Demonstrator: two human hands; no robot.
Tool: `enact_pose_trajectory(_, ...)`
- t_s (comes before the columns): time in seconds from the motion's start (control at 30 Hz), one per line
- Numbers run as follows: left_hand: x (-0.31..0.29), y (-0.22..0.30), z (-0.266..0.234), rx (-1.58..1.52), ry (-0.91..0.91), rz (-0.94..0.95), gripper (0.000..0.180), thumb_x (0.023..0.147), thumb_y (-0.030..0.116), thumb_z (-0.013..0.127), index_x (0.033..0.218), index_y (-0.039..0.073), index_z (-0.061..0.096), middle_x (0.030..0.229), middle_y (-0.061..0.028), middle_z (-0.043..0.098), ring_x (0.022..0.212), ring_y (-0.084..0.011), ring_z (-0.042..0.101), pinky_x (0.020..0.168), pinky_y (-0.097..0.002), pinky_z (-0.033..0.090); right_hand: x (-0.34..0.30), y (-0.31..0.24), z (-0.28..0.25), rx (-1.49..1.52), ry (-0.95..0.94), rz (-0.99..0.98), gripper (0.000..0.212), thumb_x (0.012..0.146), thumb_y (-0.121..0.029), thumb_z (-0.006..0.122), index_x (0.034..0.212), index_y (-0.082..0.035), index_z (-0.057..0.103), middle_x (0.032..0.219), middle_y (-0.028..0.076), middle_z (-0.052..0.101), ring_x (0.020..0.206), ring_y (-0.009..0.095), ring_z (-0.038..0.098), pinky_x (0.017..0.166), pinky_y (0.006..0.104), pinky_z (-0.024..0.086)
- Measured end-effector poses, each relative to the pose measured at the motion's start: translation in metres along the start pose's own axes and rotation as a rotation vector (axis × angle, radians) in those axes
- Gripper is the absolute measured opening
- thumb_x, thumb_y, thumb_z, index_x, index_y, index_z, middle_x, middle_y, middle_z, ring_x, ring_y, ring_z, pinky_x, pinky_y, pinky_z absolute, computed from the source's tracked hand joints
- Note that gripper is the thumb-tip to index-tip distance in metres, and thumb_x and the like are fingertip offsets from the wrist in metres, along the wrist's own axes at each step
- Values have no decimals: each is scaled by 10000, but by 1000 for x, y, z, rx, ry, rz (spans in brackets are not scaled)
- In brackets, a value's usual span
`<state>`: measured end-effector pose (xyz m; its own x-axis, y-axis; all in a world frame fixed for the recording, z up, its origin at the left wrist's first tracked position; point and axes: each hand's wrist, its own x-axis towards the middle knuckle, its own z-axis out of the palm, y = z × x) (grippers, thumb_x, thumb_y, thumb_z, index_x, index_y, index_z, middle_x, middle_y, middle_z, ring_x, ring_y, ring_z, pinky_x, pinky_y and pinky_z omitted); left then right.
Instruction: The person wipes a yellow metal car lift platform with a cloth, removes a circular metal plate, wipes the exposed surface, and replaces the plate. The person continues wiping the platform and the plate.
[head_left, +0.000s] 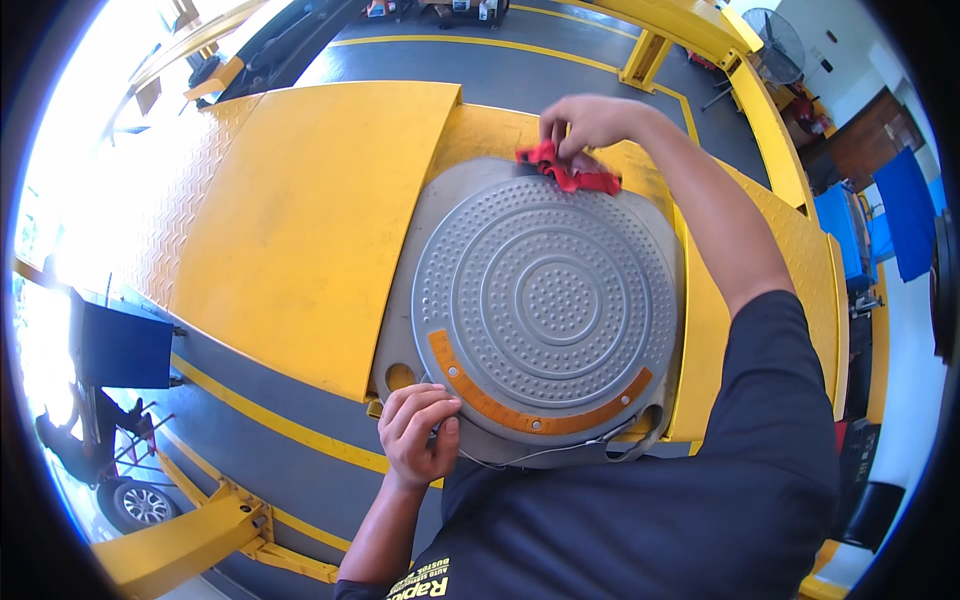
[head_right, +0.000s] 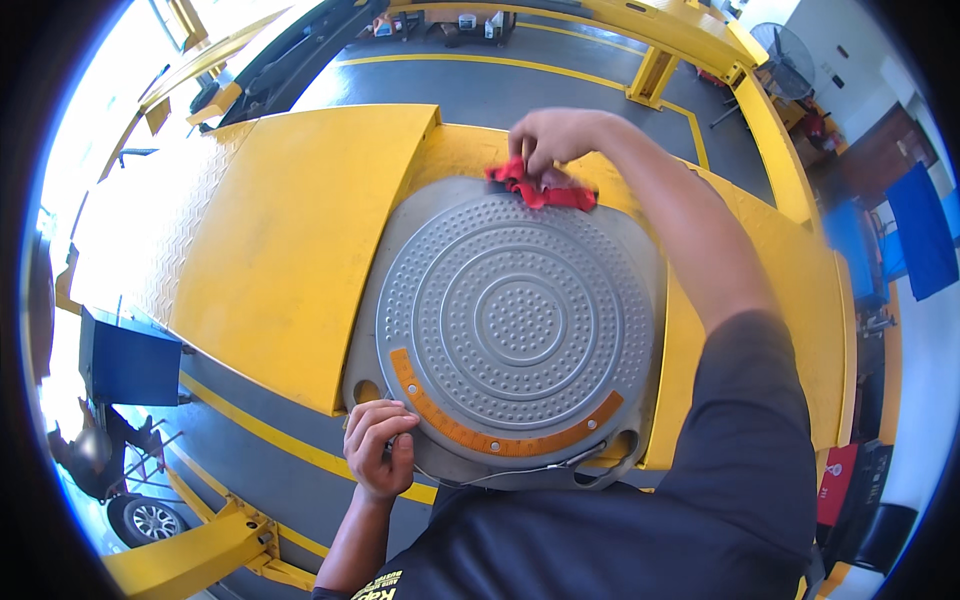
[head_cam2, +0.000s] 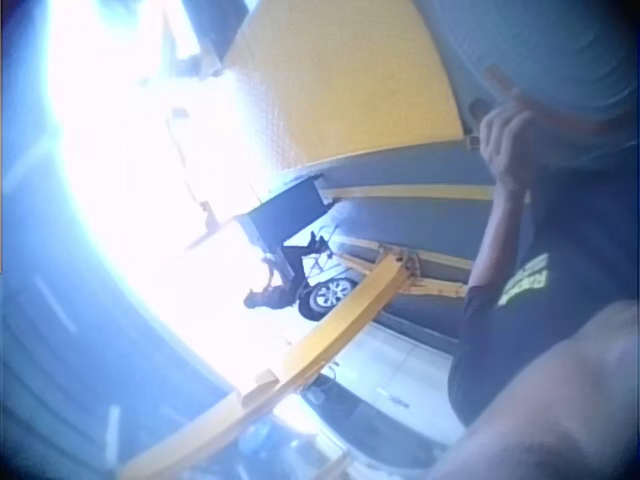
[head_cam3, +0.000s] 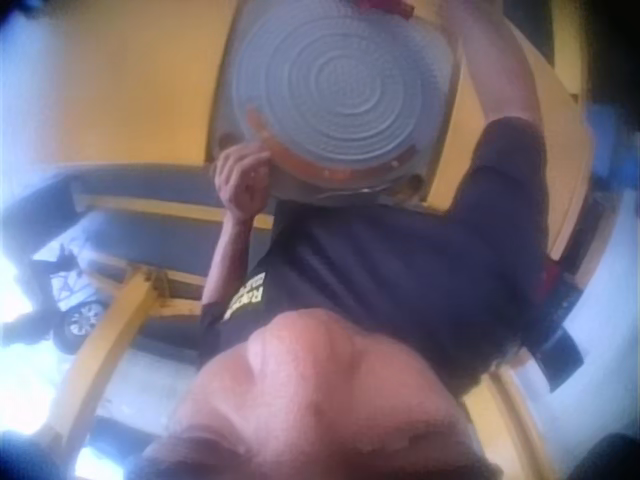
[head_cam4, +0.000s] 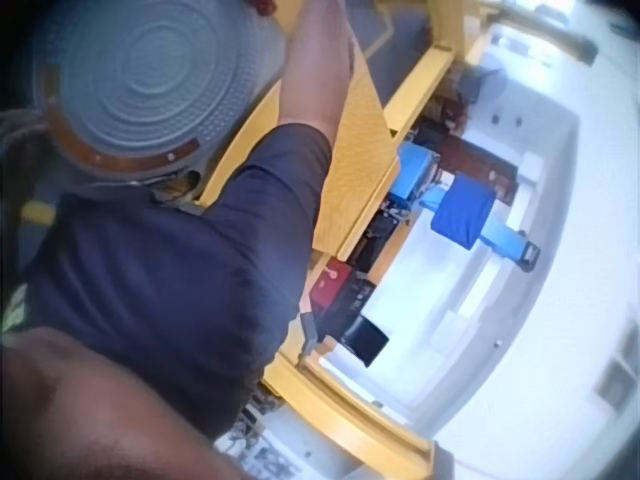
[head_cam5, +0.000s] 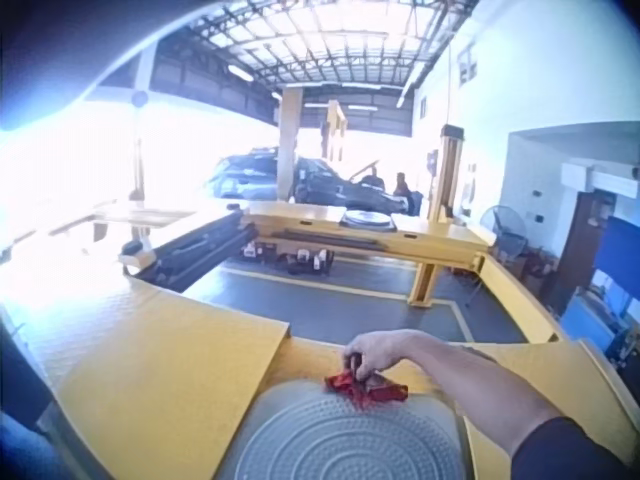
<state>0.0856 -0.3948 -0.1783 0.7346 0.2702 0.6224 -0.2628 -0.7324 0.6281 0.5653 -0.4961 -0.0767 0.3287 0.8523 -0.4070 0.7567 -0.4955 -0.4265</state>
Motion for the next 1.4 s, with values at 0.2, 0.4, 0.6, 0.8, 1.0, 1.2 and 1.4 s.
enact_pose_trajectory(0.2,2,-3,3,-22,0,21,149,829,18,677,974,29,706,919,-115,746,903,-324,718,831,-420,571,22,43,12,-590,1021,198,282,898,-91,648,1176,-76,695,1277,172,698,1155,372,675,985,466,542)
enact_pose_trajectory(0.4,-3,3,1,20,8,-9,138,840,19,662,972,26,701,925,-121,742,921,-331,713,844,-427,569,19,0,16,26,195,-54,299,873,-151,722,1156,-59,696,1083,164,747,1108,301,706,960,412,552)
enact_pose_trajectory(0.6,5,2,7,31,-9,-6,136,843,5,653,967,22,705,943,-135,732,935,-337,708,863,-435,560,39,33,42,-523,964,13,314,880,-109,716,1192,-76,689,1183,163,682,1137,329,687,1002,400,546)
enact_pose_trajectory(0.8,-2,14,3,79,11,-56,112,909,32,610,981,14,695,941,-137,722,963,-320,692,897,-430,538,56,-32,31,-79,297,-169,245,963,-136,628,1190,-88,707,1237,153,699,1176,329,686,941,424,573)
enact_pose_trajectory(1.0,0,12,9,55,49,-58,118,862,-15,646,960,4,710,937,-145,720,954,-342,698,875,-432,554,28,-13,21,-576,859,101,243,944,-202,662,1149,-112,755,1265,183,707,1185,361,681,982,494,554)
enact_pose_trajectory(1.2,-4,9,4,-7,64,-38,116,876,-32,630,964,-11,703,925,-151,719,944,-348,697,878,-426,550,-16,-101,61,-198,417,-290,313,950,-229,641,1217,-77,700,1143,190,715,1137,366,673,991,472,528)
enact_pose_trajectory(1.4,-10,3,-5,-489,132,-204,187,1026,86,534,1112,-31,652,1065,-140,706,1095,-232,641,1010,-371,488,-63,-117,171,-278,539,-164,418,1050,-343,555,1418,-148,521,1489,161,494,1482,345,407,1242,541,292)
